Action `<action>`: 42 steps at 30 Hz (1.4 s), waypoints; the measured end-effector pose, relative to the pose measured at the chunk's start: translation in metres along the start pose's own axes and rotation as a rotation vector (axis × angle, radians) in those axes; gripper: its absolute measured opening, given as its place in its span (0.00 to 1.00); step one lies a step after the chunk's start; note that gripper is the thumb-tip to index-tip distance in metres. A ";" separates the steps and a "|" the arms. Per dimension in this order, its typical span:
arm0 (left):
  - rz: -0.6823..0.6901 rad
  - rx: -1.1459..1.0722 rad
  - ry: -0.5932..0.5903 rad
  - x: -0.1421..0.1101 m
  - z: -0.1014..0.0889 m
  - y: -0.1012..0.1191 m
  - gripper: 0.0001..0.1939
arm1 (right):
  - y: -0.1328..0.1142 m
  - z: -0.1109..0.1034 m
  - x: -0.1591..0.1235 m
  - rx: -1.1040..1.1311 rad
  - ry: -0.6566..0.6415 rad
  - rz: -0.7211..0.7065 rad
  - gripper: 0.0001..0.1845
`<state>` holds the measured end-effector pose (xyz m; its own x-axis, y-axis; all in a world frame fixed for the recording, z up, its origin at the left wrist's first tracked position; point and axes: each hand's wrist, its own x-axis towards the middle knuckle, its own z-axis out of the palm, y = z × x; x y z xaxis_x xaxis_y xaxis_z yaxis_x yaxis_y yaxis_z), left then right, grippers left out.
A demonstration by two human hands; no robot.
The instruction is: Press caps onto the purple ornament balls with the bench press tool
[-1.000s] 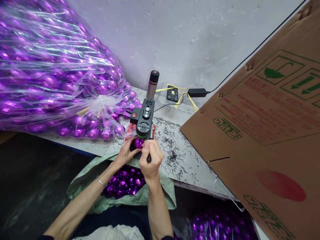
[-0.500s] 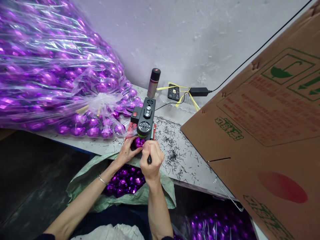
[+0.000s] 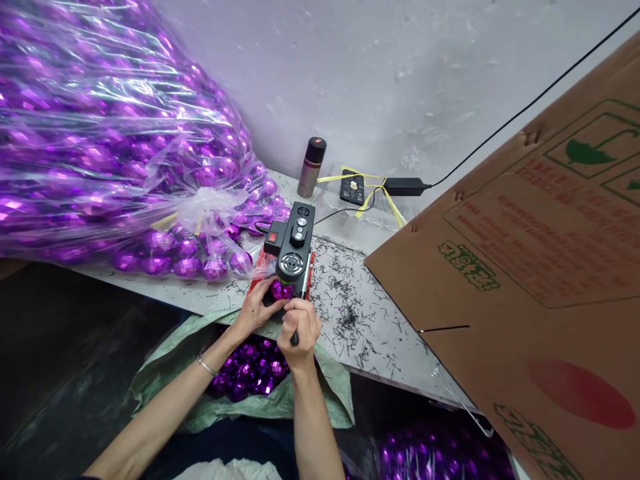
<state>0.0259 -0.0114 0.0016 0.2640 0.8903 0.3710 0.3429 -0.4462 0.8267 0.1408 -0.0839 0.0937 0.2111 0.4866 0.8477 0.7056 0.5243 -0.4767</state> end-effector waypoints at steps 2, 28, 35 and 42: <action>0.005 0.005 0.007 0.000 0.001 0.000 0.28 | 0.004 0.003 -0.007 0.003 0.024 0.007 0.14; -0.012 -0.029 -0.020 0.001 0.001 -0.005 0.27 | 0.023 0.018 -0.024 -0.003 0.104 -0.084 0.17; -0.031 -0.040 -0.017 0.005 0.003 -0.008 0.30 | -0.003 0.005 0.009 0.045 0.083 0.016 0.18; 0.208 0.103 -0.043 -0.040 -0.017 -0.008 0.36 | -0.031 -0.006 0.056 0.072 0.027 0.240 0.21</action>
<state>-0.0025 -0.0422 -0.0132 0.3762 0.7746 0.5084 0.3671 -0.6285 0.6858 0.1344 -0.0771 0.1569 0.3858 0.5850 0.7134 0.5834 0.4443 -0.6799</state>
